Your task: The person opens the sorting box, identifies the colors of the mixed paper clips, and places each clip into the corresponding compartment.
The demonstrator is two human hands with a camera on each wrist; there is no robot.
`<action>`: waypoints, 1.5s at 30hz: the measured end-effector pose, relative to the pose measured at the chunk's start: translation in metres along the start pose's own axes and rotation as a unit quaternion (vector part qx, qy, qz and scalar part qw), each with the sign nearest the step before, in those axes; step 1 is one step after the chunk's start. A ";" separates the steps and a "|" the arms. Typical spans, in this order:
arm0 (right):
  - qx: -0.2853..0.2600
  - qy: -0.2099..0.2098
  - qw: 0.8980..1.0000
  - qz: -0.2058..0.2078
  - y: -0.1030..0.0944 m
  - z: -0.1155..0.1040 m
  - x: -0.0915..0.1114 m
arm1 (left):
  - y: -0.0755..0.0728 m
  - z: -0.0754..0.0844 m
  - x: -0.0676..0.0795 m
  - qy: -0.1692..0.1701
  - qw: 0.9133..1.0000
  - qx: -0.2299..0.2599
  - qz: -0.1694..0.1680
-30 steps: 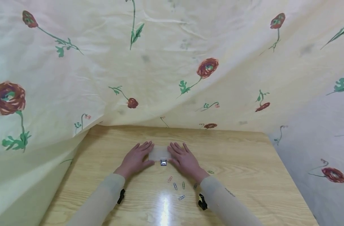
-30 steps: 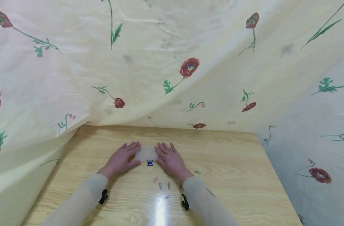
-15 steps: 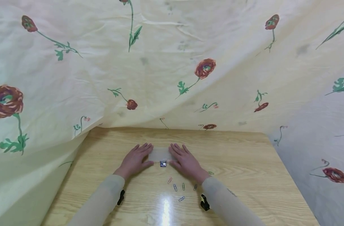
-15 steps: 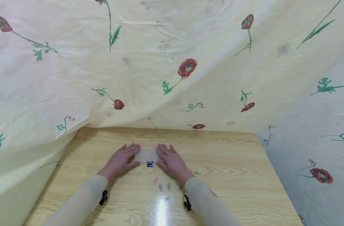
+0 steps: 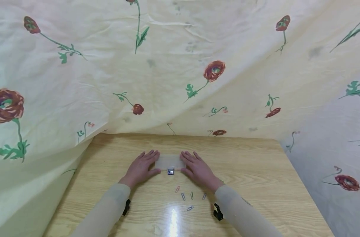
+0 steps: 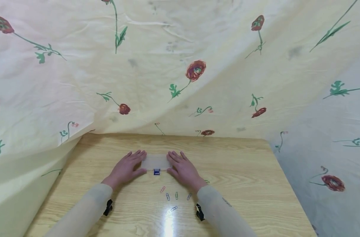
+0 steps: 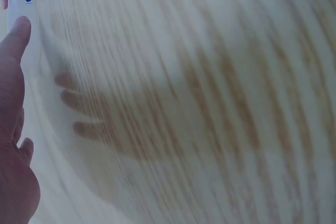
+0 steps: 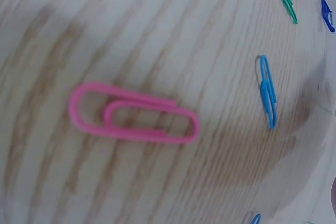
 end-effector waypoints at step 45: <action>-0.020 0.020 0.997 0.078 -0.003 0.004 -0.021 | -0.004 0.000 0.010 -0.065 0.997 0.028 0.039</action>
Point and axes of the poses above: each hand's wrist, its own x-axis away from the middle knuckle, its own y-axis out of the palm, z = x × y, the point moved 2 cm from there along -x, towards the middle knuckle, and after that the axes turned 3 degrees about -y, right-handed, at the moved point
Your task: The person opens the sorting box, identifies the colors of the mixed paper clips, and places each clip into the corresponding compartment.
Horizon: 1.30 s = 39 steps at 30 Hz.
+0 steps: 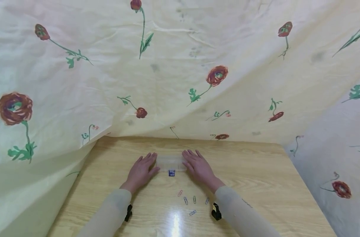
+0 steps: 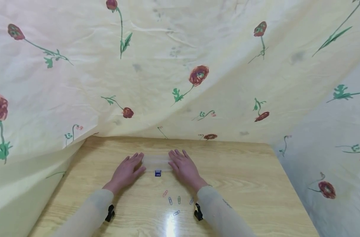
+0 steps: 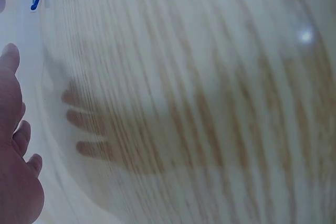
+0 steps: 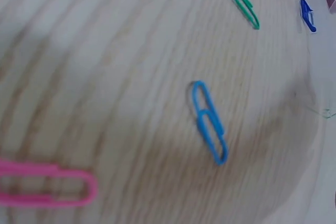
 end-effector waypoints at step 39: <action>0.087 -0.062 0.992 0.071 -0.011 0.005 -0.021 | -0.003 0.000 -0.005 -0.003 1.000 -0.007 -0.001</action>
Point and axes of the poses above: each hand's wrist, its own x-axis away from the middle knuckle, its own y-axis out of the palm, z = x × y, the point moved 2 cm from there along -x, towards the middle knuckle, and after that the axes turned 3 degrees about -y, right-handed, at the moved point
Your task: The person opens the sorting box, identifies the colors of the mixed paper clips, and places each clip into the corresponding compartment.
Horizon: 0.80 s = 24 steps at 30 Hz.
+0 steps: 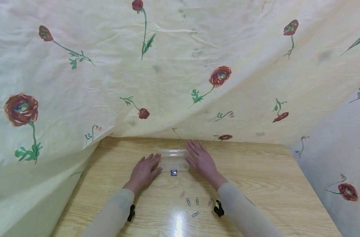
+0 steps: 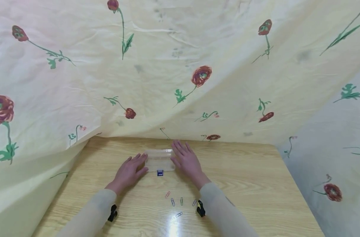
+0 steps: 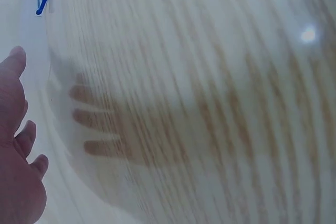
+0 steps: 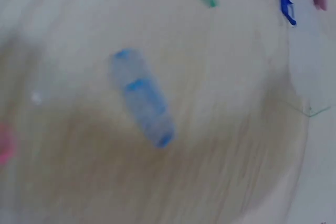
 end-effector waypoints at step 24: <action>0.026 0.025 0.994 -0.099 0.010 -0.008 0.006 | -0.002 0.000 -0.003 0.003 1.000 0.002 -0.011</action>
Point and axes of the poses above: each hand's wrist, its own x-axis away from the middle knuckle, its own y-axis out of the palm, z = x × y, the point moved 2 cm from there along -x, towards the middle knuckle, and after that the axes turned 3 degrees about -y, right-handed, at the moved point
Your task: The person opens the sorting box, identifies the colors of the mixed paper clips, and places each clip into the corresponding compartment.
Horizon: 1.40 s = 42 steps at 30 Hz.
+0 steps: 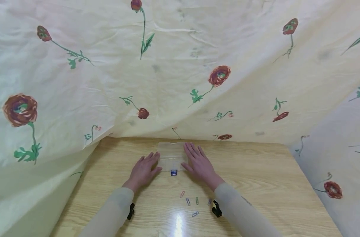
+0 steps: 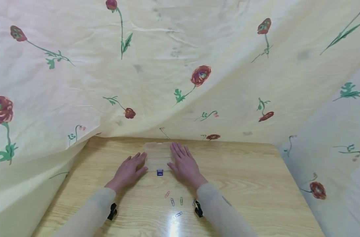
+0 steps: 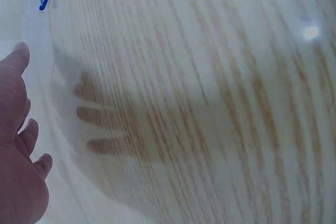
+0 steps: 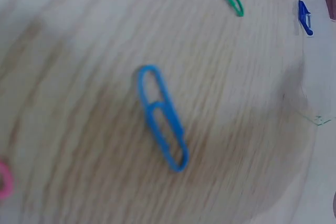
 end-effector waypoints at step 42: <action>-0.081 0.046 0.991 -0.093 0.010 0.002 0.005 | -0.002 -0.004 -0.016 0.043 0.989 -0.101 -0.097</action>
Point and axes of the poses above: each hand's wrist, its own x-axis away from the middle knuckle, its own y-axis out of the palm, z = x × y, the point moved 2 cm from there along -x, towards the middle knuckle, and after that the axes turned 3 degrees about -y, right-handed, at the moved point
